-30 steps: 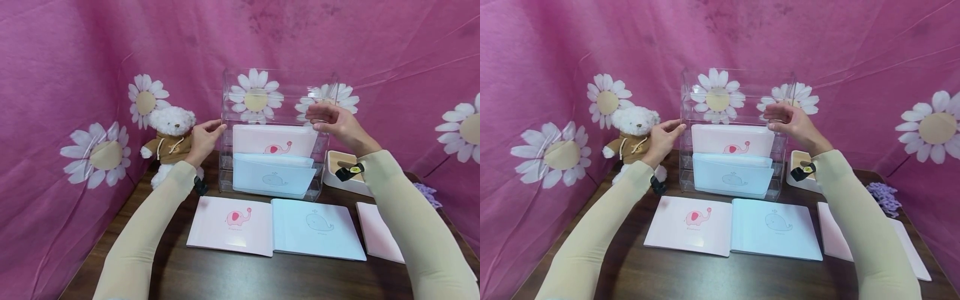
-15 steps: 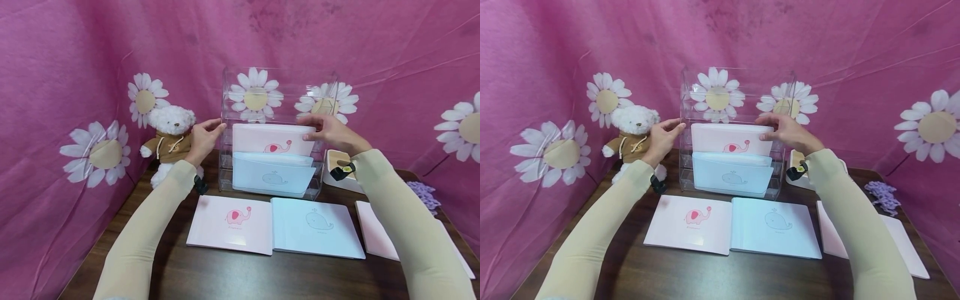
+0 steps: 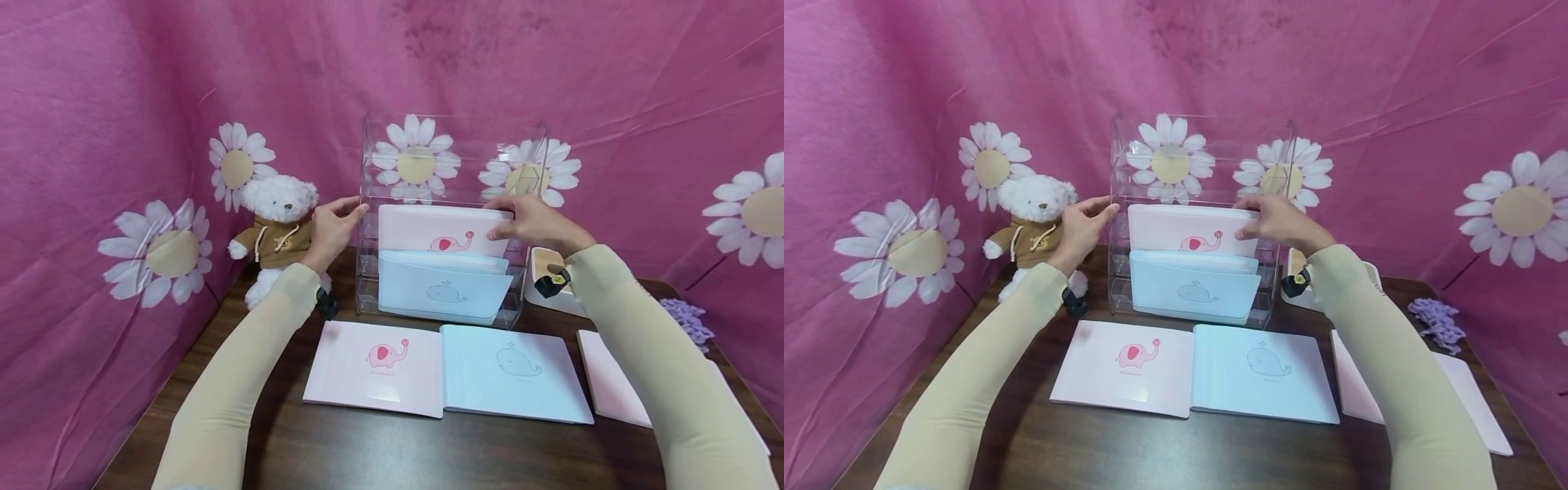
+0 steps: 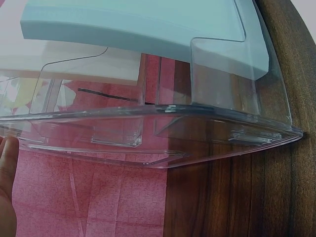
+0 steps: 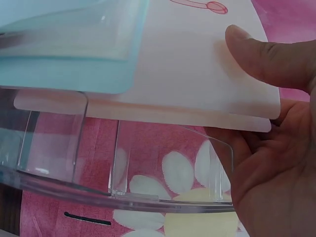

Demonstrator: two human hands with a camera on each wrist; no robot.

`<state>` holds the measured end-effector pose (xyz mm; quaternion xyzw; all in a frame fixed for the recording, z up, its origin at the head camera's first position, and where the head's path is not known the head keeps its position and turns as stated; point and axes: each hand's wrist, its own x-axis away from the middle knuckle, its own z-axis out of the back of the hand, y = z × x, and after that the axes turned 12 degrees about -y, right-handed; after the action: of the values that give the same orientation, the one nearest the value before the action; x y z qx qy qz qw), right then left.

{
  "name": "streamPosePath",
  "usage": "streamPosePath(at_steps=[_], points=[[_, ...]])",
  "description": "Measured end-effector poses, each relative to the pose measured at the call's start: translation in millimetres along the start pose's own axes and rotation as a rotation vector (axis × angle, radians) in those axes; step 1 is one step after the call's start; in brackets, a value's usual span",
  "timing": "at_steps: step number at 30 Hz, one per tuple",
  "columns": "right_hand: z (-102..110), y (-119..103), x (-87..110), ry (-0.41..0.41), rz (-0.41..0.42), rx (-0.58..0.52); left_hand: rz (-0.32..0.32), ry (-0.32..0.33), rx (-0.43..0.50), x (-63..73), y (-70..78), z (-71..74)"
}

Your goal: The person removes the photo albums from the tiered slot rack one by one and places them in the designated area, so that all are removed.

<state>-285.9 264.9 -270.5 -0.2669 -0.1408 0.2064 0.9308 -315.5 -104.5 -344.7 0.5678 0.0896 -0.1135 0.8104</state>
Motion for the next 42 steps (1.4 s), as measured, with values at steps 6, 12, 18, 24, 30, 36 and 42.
streamPosePath(at_steps=[6,12,18,24,30,36,42], points=[[-2.0,-1.6,-2.2,0.006,-0.018,0.061,-0.008,0.011,-0.016,-0.3,-1.3,-0.2],[-1.0,-1.9,-3.5,0.011,-0.019,0.094,-0.002,0.013,-0.025,-1.2,-1.6,-0.7],[-1.8,-2.0,-4.7,0.016,-0.017,0.112,0.003,0.021,-0.035,-0.3,-1.1,0.1],[-3.7,-3.9,-3.2,0.040,-0.026,0.098,0.013,0.017,-0.030,-1.1,-0.6,-0.7],[-9.6,-2.4,-2.2,0.096,-0.046,-0.010,0.006,0.018,-0.026,-1.4,-1.9,-1.0],[-12.7,0.3,1.9,0.194,-0.049,-0.250,-0.002,0.023,-0.039,-1.2,-1.2,-0.7],[-18.5,3.0,5.1,0.303,0.070,-0.546,-0.010,0.027,-0.033,-1.9,-1.9,-1.4]])
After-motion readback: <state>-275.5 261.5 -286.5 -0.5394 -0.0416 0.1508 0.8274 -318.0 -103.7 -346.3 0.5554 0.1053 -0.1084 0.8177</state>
